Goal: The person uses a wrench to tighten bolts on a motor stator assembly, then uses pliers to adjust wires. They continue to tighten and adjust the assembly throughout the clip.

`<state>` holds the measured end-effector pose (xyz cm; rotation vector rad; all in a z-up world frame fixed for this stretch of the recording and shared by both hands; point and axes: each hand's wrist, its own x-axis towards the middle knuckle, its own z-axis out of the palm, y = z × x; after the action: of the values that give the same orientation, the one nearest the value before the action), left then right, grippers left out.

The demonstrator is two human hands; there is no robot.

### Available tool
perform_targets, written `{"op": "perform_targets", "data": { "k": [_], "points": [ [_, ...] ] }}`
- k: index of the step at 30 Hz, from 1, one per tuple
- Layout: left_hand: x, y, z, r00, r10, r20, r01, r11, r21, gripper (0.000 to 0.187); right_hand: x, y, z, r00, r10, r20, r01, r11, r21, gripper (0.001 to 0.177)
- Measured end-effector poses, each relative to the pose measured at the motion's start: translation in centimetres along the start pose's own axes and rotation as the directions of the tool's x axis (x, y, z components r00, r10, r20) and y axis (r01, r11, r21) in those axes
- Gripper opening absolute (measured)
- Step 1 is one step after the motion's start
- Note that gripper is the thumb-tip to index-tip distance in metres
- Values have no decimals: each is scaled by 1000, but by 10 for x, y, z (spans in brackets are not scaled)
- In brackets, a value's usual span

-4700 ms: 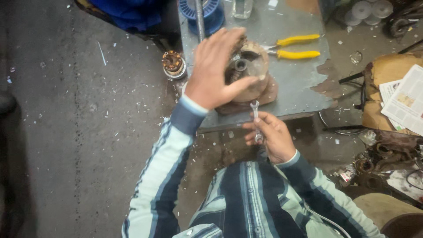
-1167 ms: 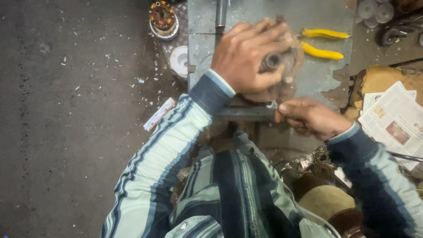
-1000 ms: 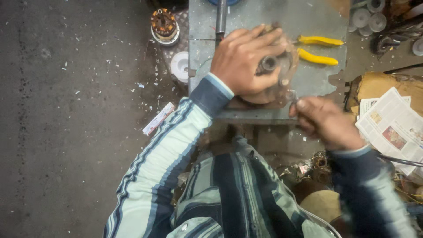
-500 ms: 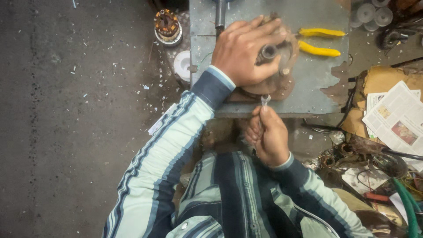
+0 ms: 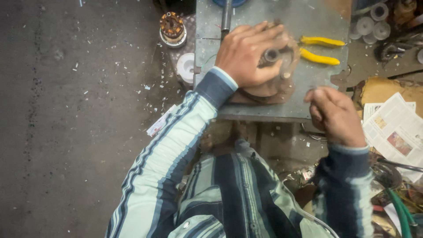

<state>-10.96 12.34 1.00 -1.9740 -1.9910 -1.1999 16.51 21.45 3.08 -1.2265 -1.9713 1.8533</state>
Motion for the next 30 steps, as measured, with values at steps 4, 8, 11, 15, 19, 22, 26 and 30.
{"op": "perform_targets", "data": {
  "k": [4,8,11,15,19,22,26,30],
  "points": [
    [5,0,0,1000,-3,16,3,1000,8,48,-15,29,58,935,-199,-292,246,960,134,12],
    [-11,12,-9,971,113,-213,-88,988,124,84,0,55,104,822,-409,-397,386,912,-140,24],
    [-88,50,-13,858,-267,-438,133,941,-312,35,14,58,114,734,-489,-472,381,871,-310,38],
    [-158,88,35,647,-701,301,543,145,-827,27,18,49,100,682,-544,-489,421,839,-346,37],
    [-165,80,83,574,-548,609,458,-402,-793,31,11,54,94,611,-630,-479,402,769,-497,31],
    [-152,76,102,644,-489,588,207,-629,-749,28,14,51,87,602,-627,-494,382,770,-511,22],
    [-150,80,113,612,-559,560,121,-633,-764,29,16,47,89,613,-689,-386,453,708,-542,33],
    [-154,74,120,530,-600,599,160,-623,-766,34,17,47,89,581,-676,-453,429,728,-535,39]
  ]
}}
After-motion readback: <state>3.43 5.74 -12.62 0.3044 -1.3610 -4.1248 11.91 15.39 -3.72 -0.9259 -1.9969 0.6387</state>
